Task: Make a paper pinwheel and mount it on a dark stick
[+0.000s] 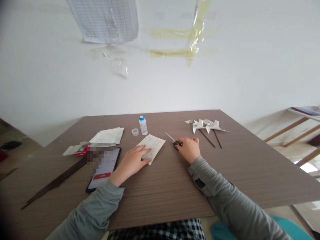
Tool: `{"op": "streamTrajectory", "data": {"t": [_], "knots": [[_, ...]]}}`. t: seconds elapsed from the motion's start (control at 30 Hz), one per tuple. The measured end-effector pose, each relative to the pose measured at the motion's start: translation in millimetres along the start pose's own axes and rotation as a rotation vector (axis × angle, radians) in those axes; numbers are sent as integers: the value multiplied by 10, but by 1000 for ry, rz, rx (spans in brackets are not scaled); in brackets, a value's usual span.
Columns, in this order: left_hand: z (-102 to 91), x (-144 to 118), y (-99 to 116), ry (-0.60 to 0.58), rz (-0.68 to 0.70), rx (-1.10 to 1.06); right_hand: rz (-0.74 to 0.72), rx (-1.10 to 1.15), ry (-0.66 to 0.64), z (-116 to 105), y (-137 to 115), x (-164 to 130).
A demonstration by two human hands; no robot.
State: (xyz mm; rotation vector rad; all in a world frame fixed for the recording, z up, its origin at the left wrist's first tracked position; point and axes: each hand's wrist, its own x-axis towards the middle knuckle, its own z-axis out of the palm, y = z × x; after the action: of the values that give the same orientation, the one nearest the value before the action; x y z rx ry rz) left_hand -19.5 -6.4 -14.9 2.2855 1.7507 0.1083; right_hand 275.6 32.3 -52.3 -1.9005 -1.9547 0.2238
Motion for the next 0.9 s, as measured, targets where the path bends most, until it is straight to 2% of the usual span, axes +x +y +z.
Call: {"op": "streamTrajectory", "data": {"t": [0.17, 0.43, 0.6, 0.9], "knots": [[0, 3, 6, -12, 9, 17, -18, -87, -46, 42, -28, 2], [-2, 0, 13, -18, 3, 18, -31, -148, -47, 53, -67, 24], [20, 6, 3, 10, 6, 8, -59, -164, -56, 39, -101, 13], [-4, -2, 13, -22, 6, 32, -89, -135, -56, -11, -78, -10]]}}
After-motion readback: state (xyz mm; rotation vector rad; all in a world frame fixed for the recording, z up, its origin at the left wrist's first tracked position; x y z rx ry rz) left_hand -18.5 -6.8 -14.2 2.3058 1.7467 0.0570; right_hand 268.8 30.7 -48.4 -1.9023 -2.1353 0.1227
